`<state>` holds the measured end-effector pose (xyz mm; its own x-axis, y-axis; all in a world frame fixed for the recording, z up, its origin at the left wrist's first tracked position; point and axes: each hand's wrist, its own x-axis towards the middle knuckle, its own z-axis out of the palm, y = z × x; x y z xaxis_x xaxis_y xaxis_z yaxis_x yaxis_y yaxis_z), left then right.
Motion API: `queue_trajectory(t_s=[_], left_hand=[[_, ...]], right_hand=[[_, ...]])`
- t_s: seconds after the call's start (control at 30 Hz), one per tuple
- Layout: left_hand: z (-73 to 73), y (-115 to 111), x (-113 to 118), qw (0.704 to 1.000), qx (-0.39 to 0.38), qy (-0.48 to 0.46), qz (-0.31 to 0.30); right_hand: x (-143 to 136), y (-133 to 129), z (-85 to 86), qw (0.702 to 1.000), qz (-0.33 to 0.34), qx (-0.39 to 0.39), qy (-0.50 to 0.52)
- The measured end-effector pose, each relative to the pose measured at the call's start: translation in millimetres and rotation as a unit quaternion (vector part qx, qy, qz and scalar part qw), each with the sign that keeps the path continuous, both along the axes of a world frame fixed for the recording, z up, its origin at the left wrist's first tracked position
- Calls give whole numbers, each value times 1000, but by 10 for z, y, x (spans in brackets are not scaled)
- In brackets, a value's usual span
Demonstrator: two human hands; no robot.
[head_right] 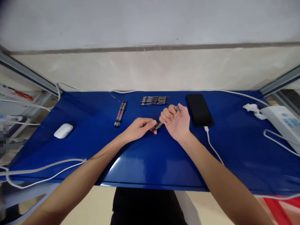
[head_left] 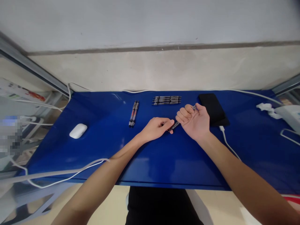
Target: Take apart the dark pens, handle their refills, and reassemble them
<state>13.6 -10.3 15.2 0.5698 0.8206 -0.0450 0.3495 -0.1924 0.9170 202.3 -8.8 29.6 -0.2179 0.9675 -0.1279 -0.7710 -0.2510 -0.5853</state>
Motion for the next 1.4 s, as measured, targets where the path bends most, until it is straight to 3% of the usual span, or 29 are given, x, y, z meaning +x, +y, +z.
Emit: queue_trajectory(t_s=[1.4], left_hand=[[-39,25,-1,1000,-3,-5,-28]], right_hand=[[18,5,-35,999,22,21,-21]])
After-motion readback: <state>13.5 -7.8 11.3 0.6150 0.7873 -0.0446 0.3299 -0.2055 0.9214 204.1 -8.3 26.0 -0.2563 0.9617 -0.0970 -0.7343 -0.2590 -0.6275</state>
